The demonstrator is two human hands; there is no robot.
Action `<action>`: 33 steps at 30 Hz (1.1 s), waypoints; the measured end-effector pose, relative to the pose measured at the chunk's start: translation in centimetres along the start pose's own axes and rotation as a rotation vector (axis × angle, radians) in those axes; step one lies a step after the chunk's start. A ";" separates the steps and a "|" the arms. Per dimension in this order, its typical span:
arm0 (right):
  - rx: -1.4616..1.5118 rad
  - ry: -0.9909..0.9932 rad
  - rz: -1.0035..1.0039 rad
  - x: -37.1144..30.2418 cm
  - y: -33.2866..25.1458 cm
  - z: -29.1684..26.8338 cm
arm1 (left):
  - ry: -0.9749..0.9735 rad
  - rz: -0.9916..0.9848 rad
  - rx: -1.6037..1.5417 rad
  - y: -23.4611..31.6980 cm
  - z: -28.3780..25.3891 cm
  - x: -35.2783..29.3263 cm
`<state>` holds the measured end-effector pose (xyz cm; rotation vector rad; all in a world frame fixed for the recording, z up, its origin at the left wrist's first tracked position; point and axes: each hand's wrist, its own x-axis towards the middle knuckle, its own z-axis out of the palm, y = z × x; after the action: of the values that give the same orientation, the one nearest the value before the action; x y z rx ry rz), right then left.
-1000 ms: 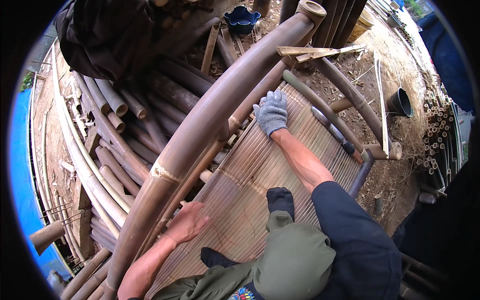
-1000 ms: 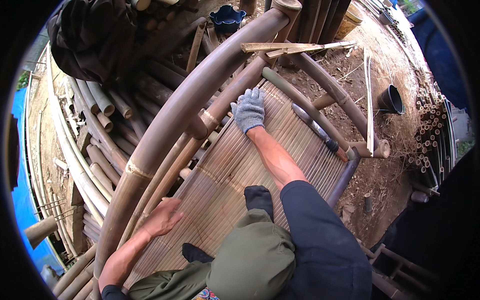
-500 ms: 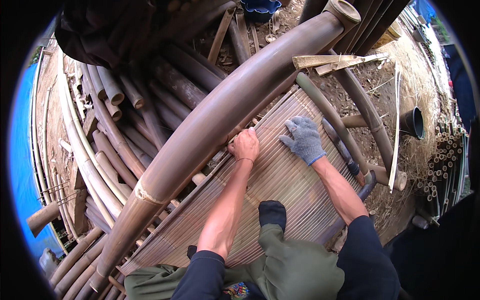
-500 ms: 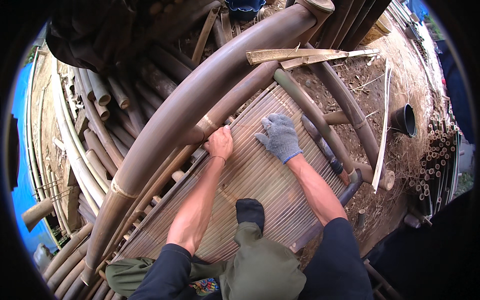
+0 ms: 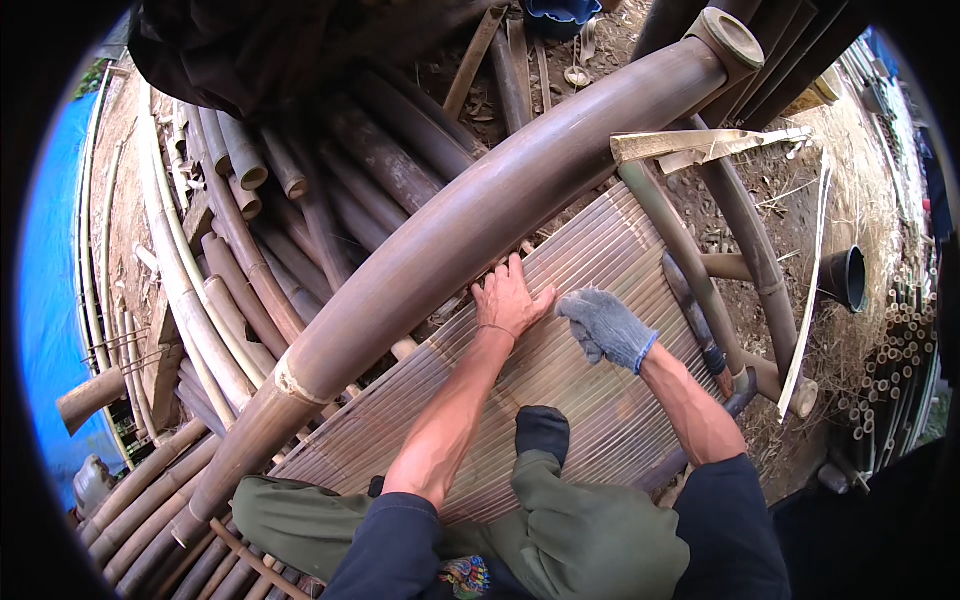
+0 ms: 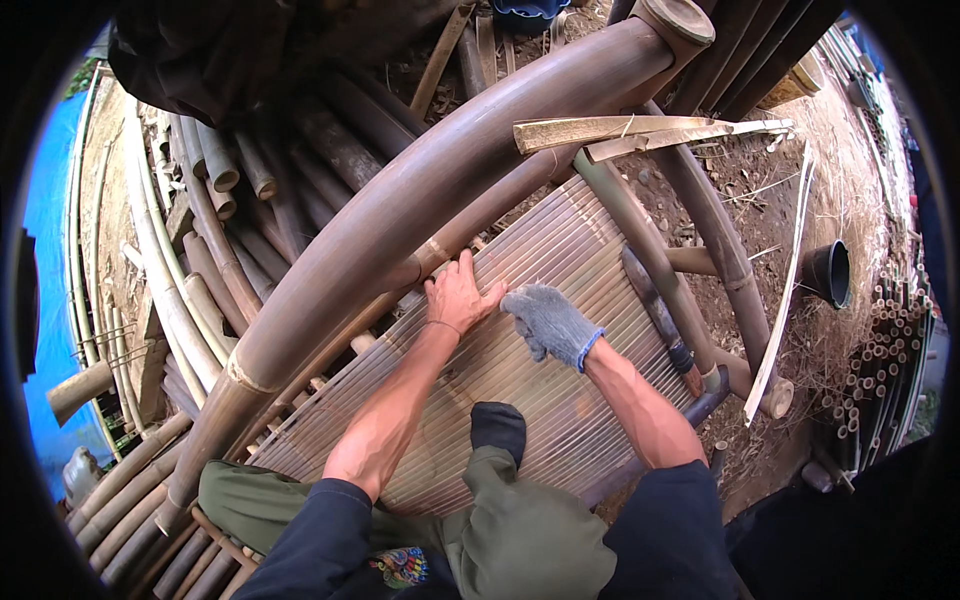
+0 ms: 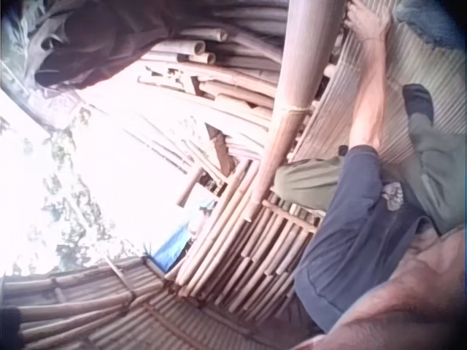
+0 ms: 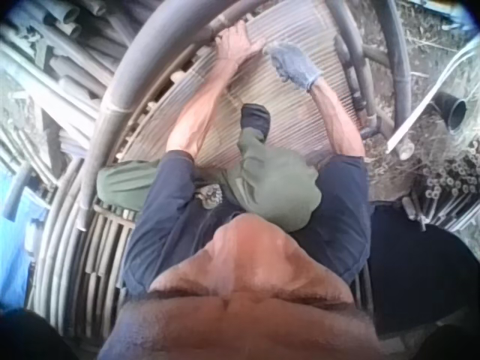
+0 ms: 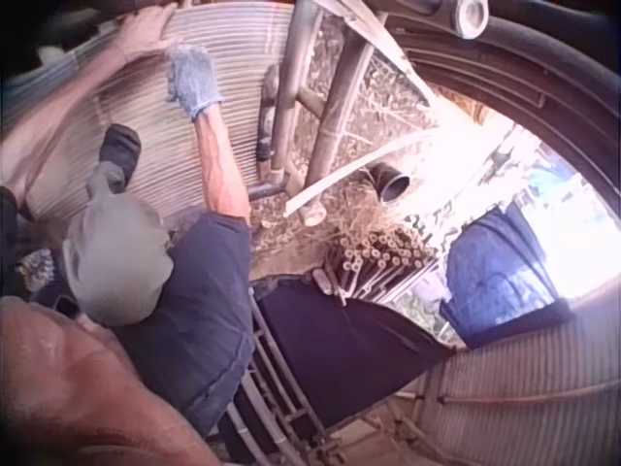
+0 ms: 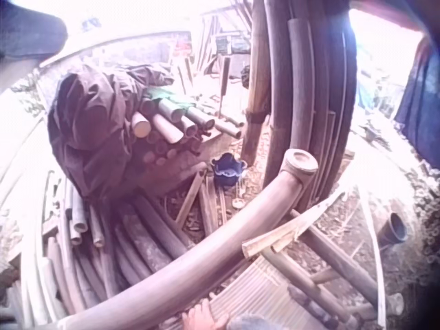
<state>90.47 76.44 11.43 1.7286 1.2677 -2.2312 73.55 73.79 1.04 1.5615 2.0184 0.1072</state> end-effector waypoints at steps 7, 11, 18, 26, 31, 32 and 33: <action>-0.744 0.473 -0.900 -13.0 -0.8 0.3 | -0.072 -0.457 -0.278 0.4 -1.9 2.8; -0.332 1.291 -0.736 -8.5 -2.1 -8.9 | -0.123 -0.369 -0.283 -1.9 0.1 4.3; -1.461 1.234 -0.570 7.8 -1.3 -11.2 | -0.359 -0.020 -0.415 -1.8 1.9 6.1; -1.032 0.653 -0.369 13.9 -2.6 0.7 | -0.368 0.098 -0.380 -6.1 2.6 7.1; -0.366 -0.066 0.124 17.7 -2.0 -2.7 | -0.362 0.134 -0.253 -2.8 0.1 6.5; -0.328 -0.119 0.176 18.2 -2.3 -2.3 | -0.377 0.122 -0.219 -3.9 0.0 6.5; -0.320 -0.139 0.197 17.7 -3.0 -2.4 | -0.392 0.128 -0.190 -3.9 -0.2 6.6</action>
<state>84.27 87.38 -1.59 1.4835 1.2776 -1.8835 69.10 78.64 -2.95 1.4594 1.5592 0.0368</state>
